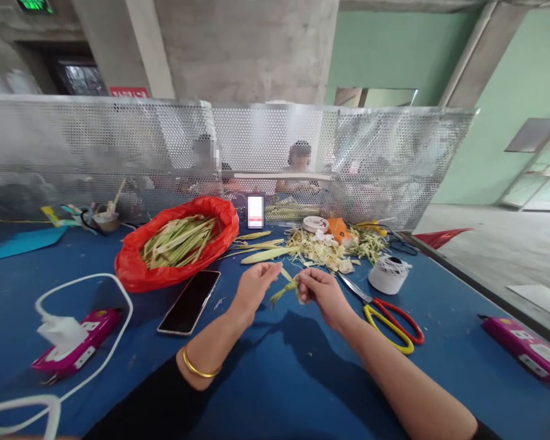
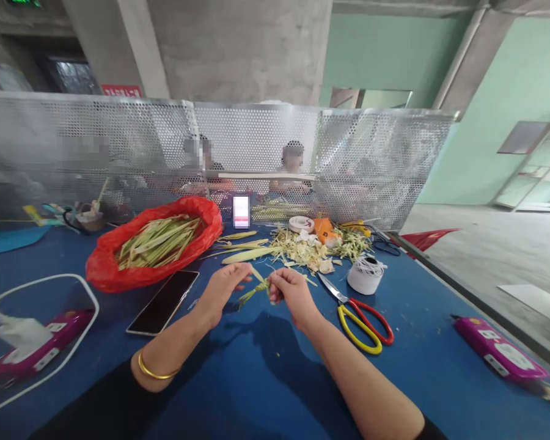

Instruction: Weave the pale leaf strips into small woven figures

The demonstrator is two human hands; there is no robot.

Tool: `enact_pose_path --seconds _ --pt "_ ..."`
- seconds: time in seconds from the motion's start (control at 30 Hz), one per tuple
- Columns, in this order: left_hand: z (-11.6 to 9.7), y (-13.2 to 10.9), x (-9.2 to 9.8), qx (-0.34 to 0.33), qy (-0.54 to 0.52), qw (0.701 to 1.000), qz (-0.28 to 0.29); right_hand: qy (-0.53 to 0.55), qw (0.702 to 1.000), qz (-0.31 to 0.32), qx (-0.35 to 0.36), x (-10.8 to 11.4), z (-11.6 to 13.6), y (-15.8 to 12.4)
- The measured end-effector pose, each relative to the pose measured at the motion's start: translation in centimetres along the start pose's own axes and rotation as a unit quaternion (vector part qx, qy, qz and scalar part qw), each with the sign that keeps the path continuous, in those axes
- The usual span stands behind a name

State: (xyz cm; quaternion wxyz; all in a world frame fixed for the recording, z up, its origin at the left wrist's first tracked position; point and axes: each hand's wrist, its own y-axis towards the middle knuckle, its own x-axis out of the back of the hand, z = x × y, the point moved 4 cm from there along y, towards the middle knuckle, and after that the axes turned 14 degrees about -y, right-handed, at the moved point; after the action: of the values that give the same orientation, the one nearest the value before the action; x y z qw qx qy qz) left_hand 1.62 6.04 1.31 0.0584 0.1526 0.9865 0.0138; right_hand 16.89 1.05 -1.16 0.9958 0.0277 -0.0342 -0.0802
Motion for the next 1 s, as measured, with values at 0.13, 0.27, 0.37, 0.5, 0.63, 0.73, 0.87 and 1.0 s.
enact_pose_path --seconds 0.13,0.27,0.37,0.5,0.63,0.73,0.87,1.0 --pt "1.6 -1.4 -1.6 0.069 -0.041 0.991 0.104 0.018 1.0 -0.011 0.001 0.2 0.2 -0.4" --pt "3.2 -1.7 -1.6 0.113 -0.056 0.985 0.118 0.023 0.999 0.024 -0.019 -0.7 0.1 -1.2" --pt "3.7 -1.5 -1.0 0.155 -0.075 0.979 0.108 0.032 0.998 0.042 -0.044 -0.5 0.1 -1.6" --pt "4.0 -1.4 -0.8 0.212 -0.118 0.965 0.103 0.075 0.994 -0.004 -0.08 1.7 -0.8 -0.9" --pt "4.3 -1.4 -0.7 0.233 -0.139 0.959 0.085 0.063 0.984 -0.132 -0.103 4.7 -2.4 0.3" --pt "4.6 -1.5 -0.6 0.237 -0.156 0.956 0.074 -0.106 0.974 -0.196 0.028 5.6 -1.2 0.4" --pt "4.6 -1.8 -0.8 0.227 -0.16 0.956 0.097 -0.353 0.898 -0.032 0.261 2.6 1.2 -0.9" --pt "4.7 -2.1 -1.0 0.228 -0.152 0.956 0.105 -0.422 0.852 0.019 0.309 1.1 1.3 -1.8"
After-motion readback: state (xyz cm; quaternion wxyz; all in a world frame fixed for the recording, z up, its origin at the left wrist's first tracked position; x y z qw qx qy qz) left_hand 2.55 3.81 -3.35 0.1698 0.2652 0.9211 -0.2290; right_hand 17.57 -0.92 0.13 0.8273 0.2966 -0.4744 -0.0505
